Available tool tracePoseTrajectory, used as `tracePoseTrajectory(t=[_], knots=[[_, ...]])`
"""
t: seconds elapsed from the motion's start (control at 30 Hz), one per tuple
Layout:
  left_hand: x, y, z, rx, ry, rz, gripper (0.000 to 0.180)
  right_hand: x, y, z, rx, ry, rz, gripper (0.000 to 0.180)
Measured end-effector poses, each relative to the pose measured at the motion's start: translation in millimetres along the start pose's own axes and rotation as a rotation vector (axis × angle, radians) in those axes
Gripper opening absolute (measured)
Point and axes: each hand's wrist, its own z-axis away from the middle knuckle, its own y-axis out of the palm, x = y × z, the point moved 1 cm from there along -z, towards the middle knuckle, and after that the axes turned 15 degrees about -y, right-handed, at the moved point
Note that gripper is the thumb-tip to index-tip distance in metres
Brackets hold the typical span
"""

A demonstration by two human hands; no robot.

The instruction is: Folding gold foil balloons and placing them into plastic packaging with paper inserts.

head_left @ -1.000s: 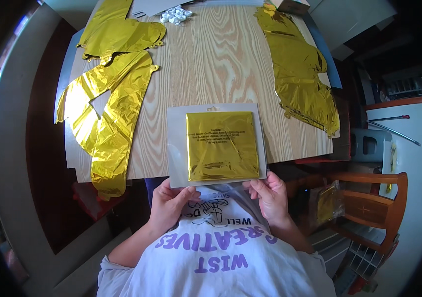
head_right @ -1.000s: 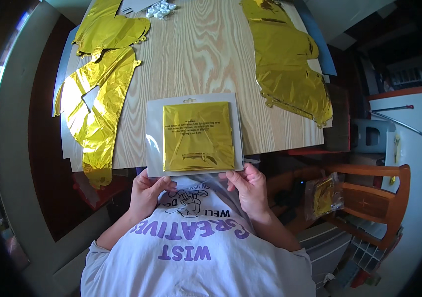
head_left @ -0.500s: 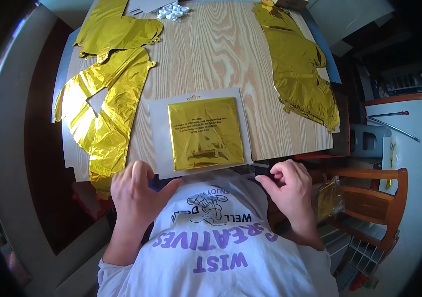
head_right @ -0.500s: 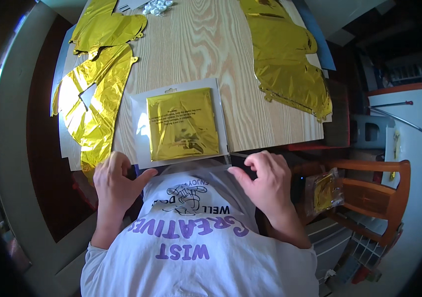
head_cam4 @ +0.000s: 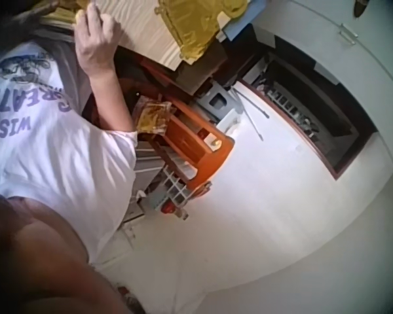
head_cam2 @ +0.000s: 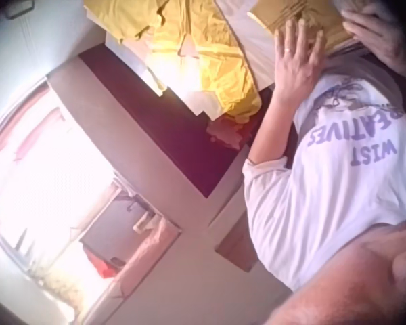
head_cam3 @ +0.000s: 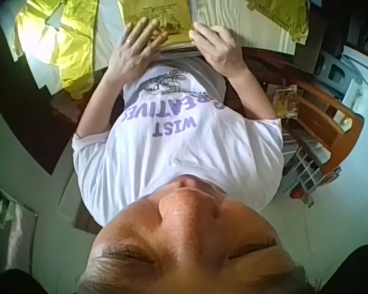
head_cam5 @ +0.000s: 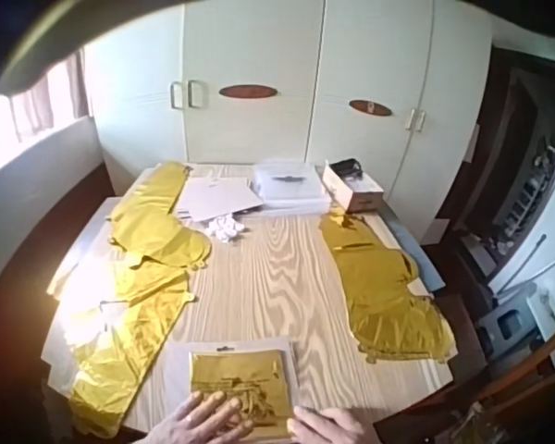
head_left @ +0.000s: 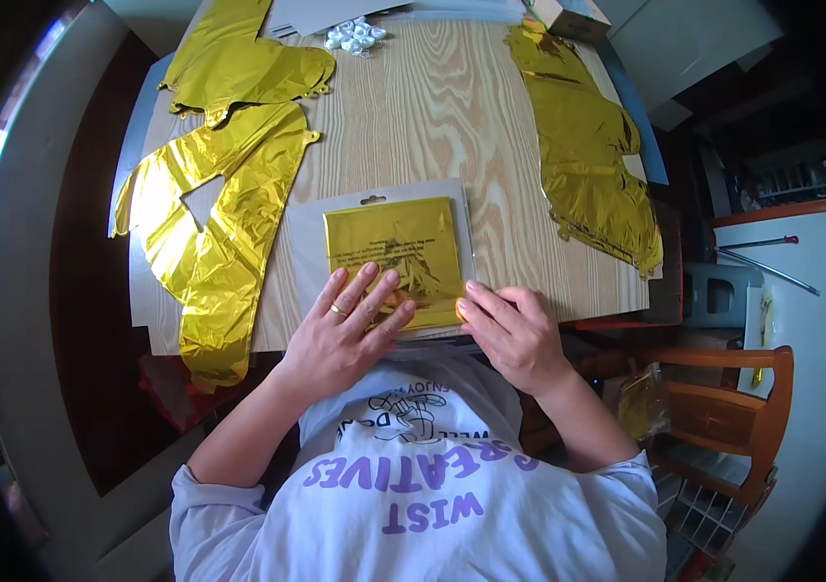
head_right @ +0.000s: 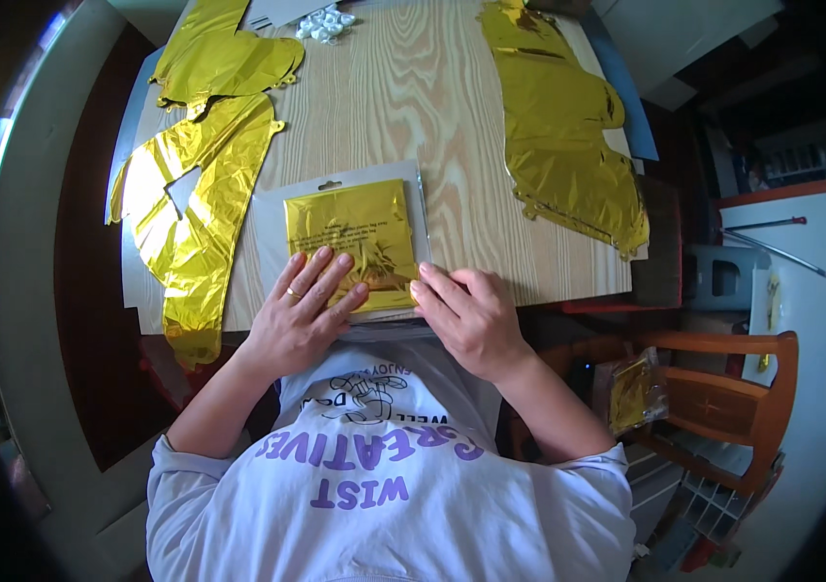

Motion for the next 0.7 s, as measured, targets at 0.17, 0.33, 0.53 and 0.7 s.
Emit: tracePoseTrajectory(t=[0.17,0.33,0.53,0.7], knots=[[-1,-2,-14,0.046,0.007,0.114,0.07,-9,3,7,-0.033,0.017,0.016,0.027],[-8,-17,-21,0.114,-0.059,0.199,0.063,-12,2,7,-0.055,0.032,-0.049,0.033],[-6,-8,-17,0.102,-0.057,0.181,0.056,-55,-53,-48,0.241,0.058,-0.484,0.024],[-4,-11,-24,0.099,-0.063,0.218,0.053,-169,-18,-172,0.136,0.372,-0.562,0.014]])
